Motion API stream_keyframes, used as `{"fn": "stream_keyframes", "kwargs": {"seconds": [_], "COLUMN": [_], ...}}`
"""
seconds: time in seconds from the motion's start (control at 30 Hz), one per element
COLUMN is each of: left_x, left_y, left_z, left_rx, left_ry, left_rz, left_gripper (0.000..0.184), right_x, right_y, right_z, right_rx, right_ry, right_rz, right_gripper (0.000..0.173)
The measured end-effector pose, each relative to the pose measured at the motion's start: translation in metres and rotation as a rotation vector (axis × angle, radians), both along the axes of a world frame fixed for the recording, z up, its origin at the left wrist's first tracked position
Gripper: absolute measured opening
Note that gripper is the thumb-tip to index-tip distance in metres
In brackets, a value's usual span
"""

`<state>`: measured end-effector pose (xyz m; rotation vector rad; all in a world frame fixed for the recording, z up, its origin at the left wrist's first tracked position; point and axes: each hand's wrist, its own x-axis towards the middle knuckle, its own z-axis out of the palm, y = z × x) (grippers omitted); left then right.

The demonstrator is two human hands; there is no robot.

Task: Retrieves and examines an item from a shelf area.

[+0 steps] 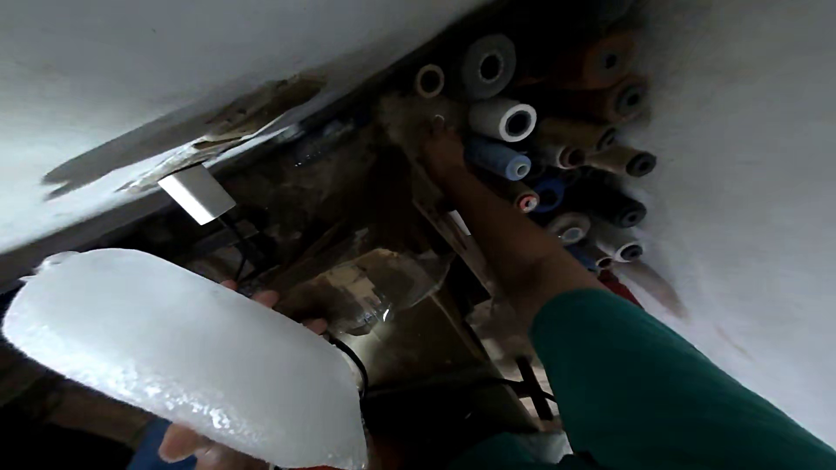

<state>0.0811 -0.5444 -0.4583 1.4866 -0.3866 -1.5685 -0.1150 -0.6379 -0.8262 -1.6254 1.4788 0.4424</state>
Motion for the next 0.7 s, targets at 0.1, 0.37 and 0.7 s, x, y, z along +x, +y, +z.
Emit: {"fn": "stream_keyframes", "kwargs": {"seconds": [0.1, 0.37, 0.7], "left_x": [0.002, 0.016, 0.015], "left_y": [0.002, 0.016, 0.015], "left_z": [-0.001, -0.007, -0.007], "left_rx": [-0.015, -0.094, -0.02], "left_ry": [0.094, 0.165, 0.169], "left_rz": [0.02, 0.001, 0.049], "left_gripper": [0.043, 0.045, 0.049], "right_x": [0.002, 0.016, 0.041], "right_y": [-0.015, -0.065, -0.04], "right_z": [0.017, 0.008, 0.015], "right_rx": [-0.174, -0.135, -0.085], "right_ry": [-0.06, -0.003, -0.139], "right_rz": [-0.11, -0.13, 0.077], "right_gripper": [0.064, 0.065, 0.049]}}
